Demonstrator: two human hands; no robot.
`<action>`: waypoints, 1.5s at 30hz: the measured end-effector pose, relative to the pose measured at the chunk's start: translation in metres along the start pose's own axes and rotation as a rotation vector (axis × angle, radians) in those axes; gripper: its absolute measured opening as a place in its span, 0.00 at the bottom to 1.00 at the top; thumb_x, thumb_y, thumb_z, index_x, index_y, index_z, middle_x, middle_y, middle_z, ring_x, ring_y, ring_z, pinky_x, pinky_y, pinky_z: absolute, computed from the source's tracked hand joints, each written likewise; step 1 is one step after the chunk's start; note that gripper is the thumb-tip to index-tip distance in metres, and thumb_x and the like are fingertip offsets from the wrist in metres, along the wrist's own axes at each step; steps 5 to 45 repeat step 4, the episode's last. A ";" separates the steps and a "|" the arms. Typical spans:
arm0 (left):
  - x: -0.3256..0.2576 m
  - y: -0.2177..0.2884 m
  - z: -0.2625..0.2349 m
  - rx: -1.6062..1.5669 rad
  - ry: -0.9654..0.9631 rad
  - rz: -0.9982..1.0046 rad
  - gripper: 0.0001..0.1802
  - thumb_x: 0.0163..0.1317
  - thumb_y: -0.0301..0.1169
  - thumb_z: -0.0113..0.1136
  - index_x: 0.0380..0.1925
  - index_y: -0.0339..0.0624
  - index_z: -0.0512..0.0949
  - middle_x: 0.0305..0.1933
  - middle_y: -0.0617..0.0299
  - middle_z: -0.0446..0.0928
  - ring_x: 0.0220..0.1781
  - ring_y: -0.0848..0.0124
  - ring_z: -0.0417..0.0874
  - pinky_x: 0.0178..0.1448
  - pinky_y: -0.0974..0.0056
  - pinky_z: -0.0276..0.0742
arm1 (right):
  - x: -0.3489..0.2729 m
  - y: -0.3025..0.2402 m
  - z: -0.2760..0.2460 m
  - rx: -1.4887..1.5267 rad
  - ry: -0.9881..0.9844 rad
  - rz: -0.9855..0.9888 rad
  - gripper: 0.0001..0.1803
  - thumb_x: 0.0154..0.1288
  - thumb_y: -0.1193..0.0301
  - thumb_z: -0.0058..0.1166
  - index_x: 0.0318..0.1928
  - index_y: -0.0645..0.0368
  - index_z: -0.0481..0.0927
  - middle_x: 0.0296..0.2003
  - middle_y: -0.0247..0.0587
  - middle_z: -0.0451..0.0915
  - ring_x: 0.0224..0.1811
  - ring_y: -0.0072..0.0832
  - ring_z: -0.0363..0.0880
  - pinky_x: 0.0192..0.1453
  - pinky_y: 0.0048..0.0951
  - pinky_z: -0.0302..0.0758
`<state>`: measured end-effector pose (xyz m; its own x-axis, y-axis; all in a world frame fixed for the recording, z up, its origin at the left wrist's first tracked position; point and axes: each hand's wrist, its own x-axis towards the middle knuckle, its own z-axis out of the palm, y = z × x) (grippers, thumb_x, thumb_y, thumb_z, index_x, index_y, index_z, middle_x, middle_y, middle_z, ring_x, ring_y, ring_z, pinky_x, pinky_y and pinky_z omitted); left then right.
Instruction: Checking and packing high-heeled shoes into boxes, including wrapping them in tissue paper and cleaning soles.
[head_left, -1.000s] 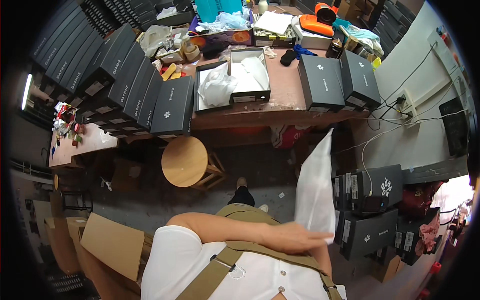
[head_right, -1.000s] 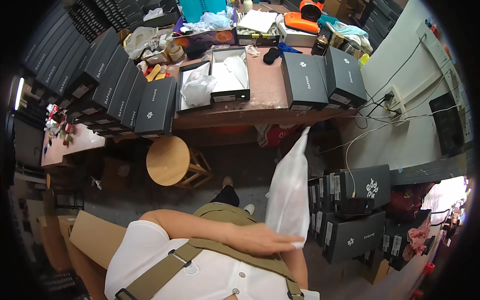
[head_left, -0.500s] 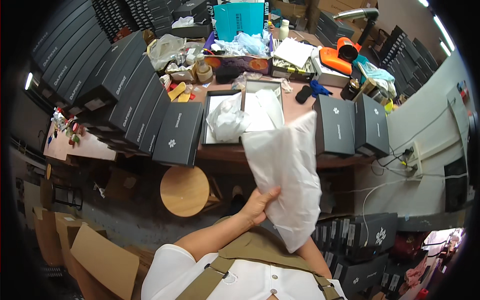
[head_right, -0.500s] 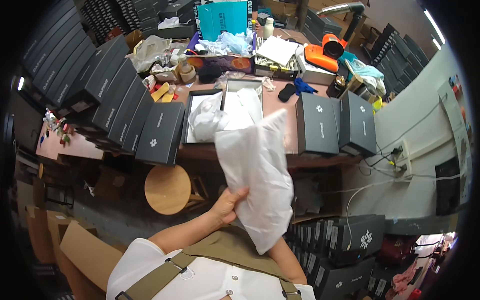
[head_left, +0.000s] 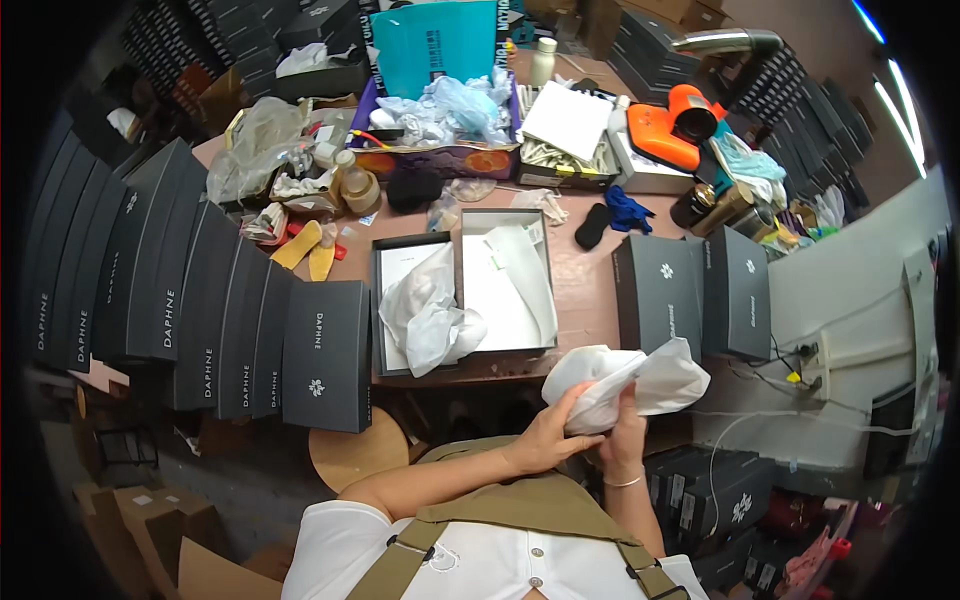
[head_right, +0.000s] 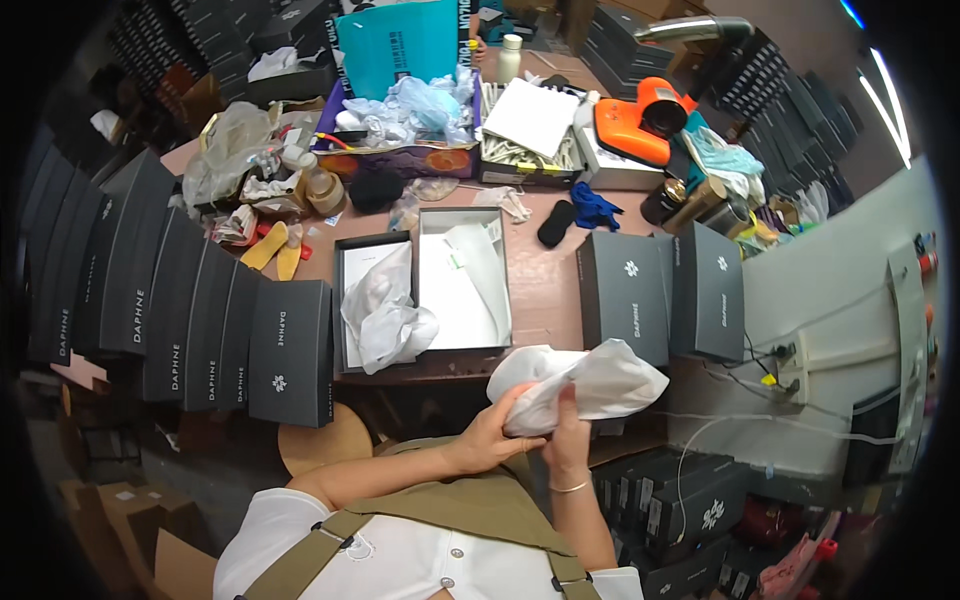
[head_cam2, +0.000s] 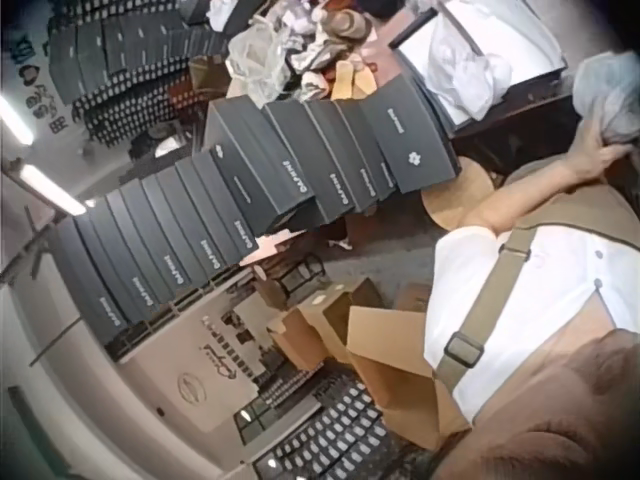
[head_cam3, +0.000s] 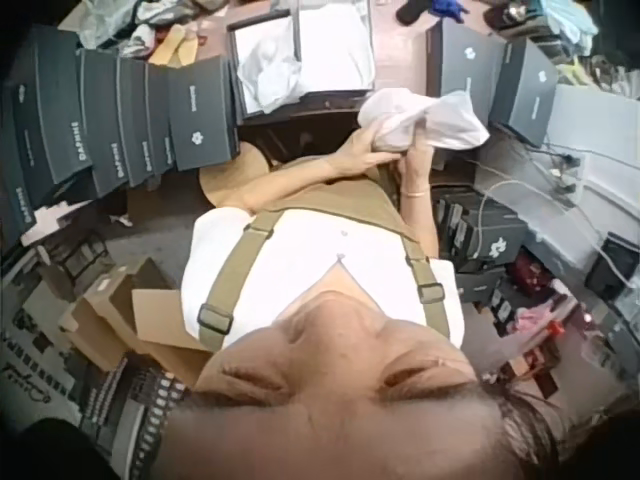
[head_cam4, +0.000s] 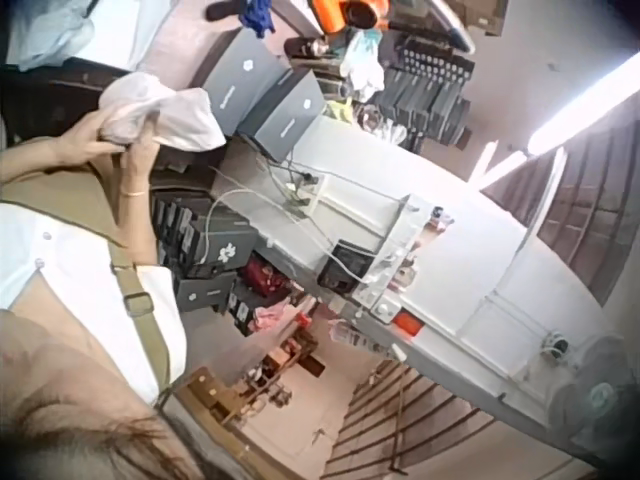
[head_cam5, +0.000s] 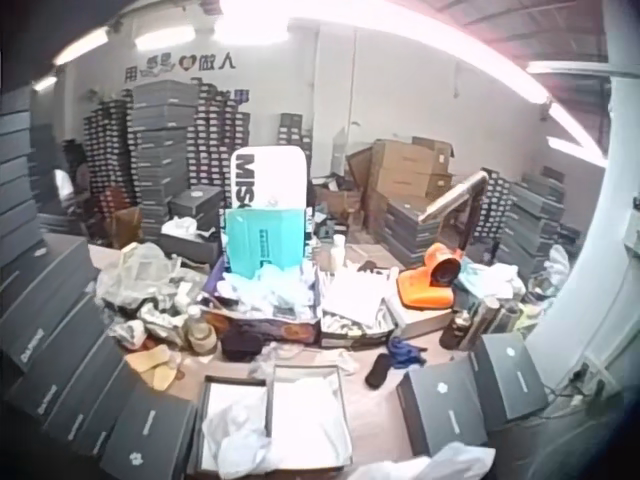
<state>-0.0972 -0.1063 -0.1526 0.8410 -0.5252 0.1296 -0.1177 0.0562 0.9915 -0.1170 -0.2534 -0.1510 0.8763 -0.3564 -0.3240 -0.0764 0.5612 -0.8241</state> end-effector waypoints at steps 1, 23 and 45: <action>0.012 0.005 -0.017 0.019 -0.102 -0.035 0.39 0.54 0.31 0.67 0.65 0.41 0.60 0.54 0.45 0.74 0.55 0.62 0.77 0.59 0.64 0.70 | 0.014 -0.010 -0.002 0.054 -0.149 0.065 0.30 0.69 0.61 0.52 0.65 0.62 0.59 0.60 0.44 0.67 0.60 0.36 0.69 0.64 0.40 0.68; 0.032 -0.004 -0.084 0.231 -0.160 -0.240 0.42 0.57 0.40 0.67 0.68 0.45 0.57 0.56 0.44 0.73 0.57 0.60 0.77 0.60 0.65 0.70 | 0.083 -0.018 -0.013 -0.246 -0.453 0.289 0.32 0.68 0.62 0.53 0.66 0.62 0.57 0.61 0.46 0.67 0.62 0.39 0.69 0.65 0.42 0.67; 0.032 -0.004 -0.084 0.231 -0.160 -0.240 0.42 0.57 0.40 0.67 0.68 0.45 0.57 0.56 0.44 0.73 0.57 0.60 0.77 0.60 0.65 0.70 | 0.083 -0.018 -0.013 -0.246 -0.453 0.289 0.32 0.68 0.62 0.53 0.66 0.62 0.57 0.61 0.46 0.67 0.62 0.39 0.69 0.65 0.42 0.67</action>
